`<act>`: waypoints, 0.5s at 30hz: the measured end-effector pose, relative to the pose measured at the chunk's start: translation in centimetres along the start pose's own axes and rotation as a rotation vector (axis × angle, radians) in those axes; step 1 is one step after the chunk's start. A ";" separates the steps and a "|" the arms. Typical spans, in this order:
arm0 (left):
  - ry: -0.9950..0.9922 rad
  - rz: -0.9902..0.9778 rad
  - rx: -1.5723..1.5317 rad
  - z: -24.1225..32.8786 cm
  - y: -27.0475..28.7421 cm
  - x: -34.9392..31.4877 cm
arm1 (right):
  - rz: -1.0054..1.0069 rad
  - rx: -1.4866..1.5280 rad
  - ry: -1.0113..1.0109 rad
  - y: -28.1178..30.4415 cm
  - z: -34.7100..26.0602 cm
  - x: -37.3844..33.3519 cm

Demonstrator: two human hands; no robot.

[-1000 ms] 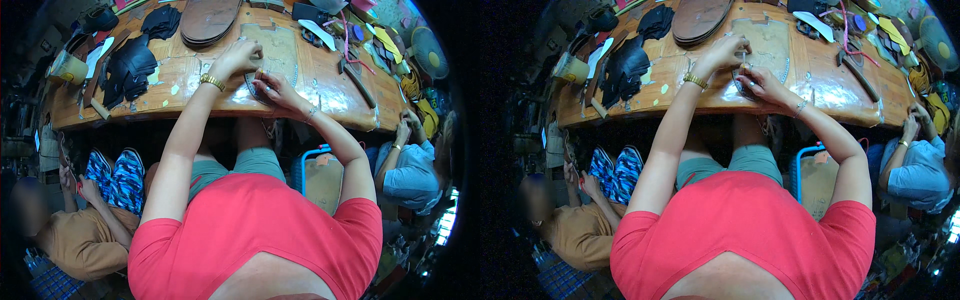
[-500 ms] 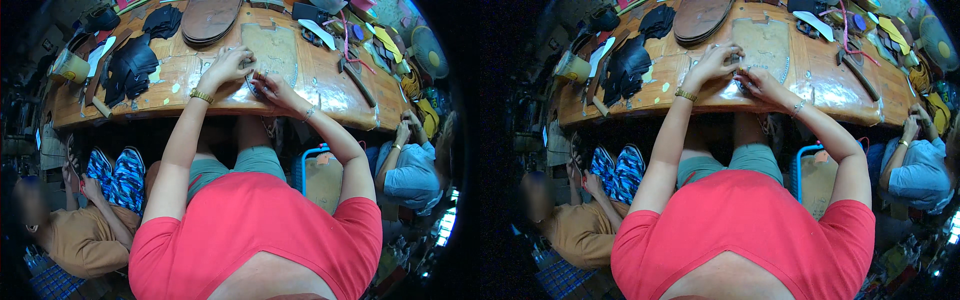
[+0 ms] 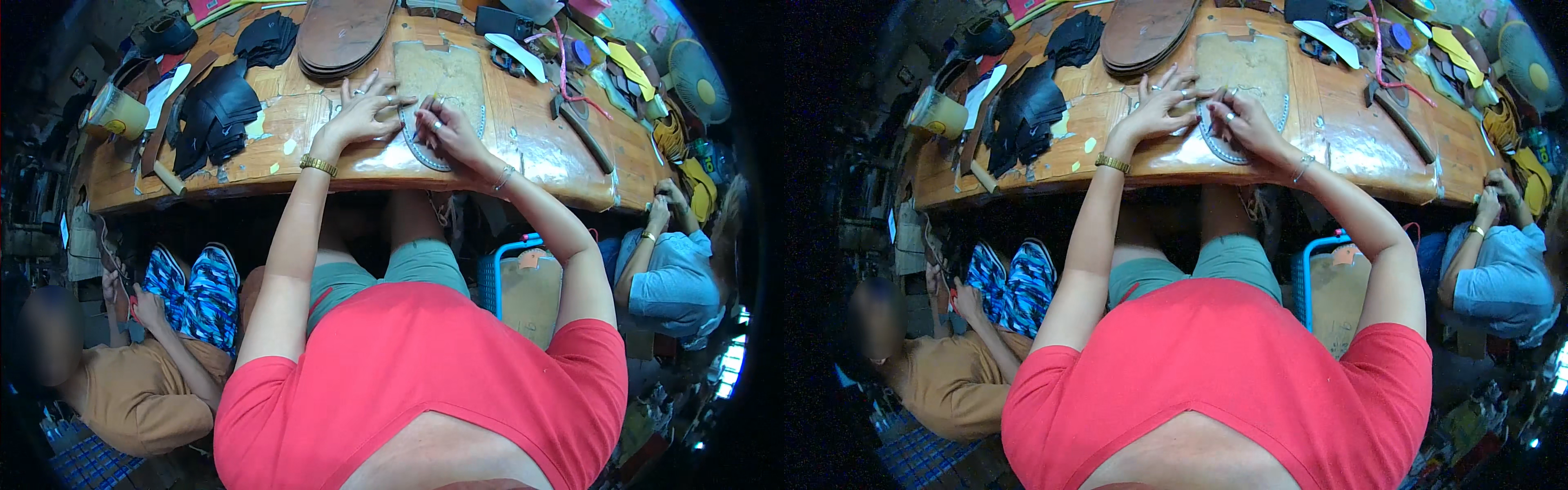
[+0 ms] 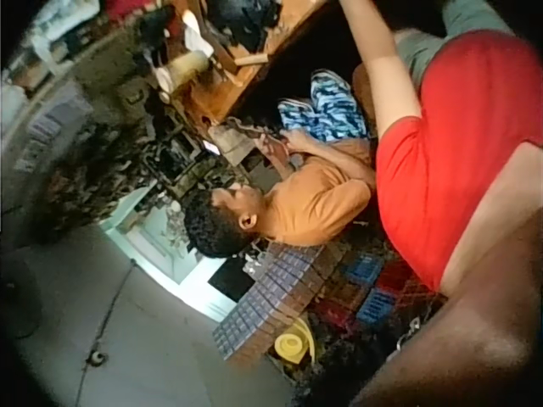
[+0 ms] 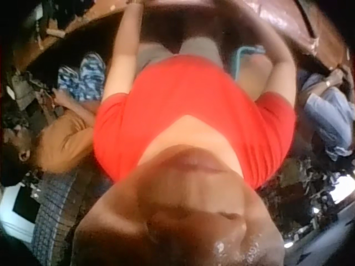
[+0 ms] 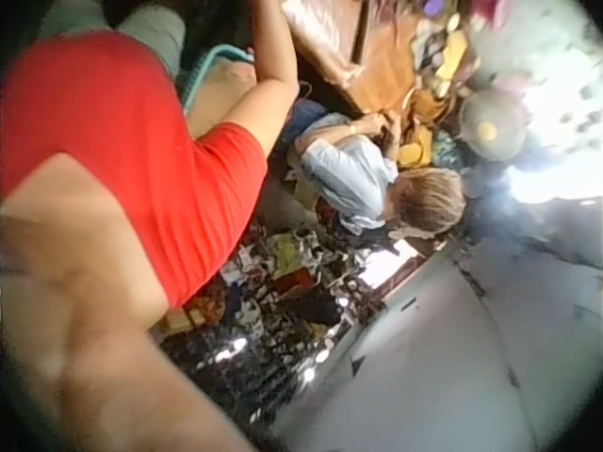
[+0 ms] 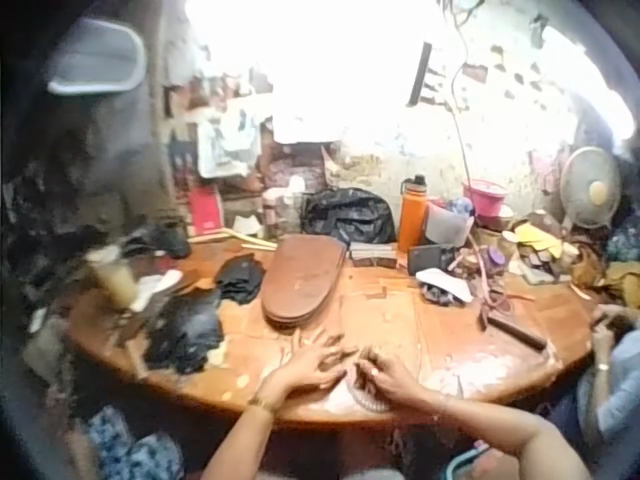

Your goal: The person places a shoe insole on a wooden template and uses a pen to trace its outline. They repeat this process for multiple insoles, flipping and repositioning them as needed.

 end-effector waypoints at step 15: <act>0.006 -0.020 -0.018 -0.7 -0.1 0.1 | 0.059 -0.469 0.482 -0.7 -1.4 0.0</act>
Point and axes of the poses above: each hand's wrist, its own x-axis towards the middle knuckle, its own y-axis out of the back of the hand, z = x × y, the point moved 5 cm from there along x, towards the middle knuckle, and after that the axes turned 9 degrees about -x, right-handed, at the moved point
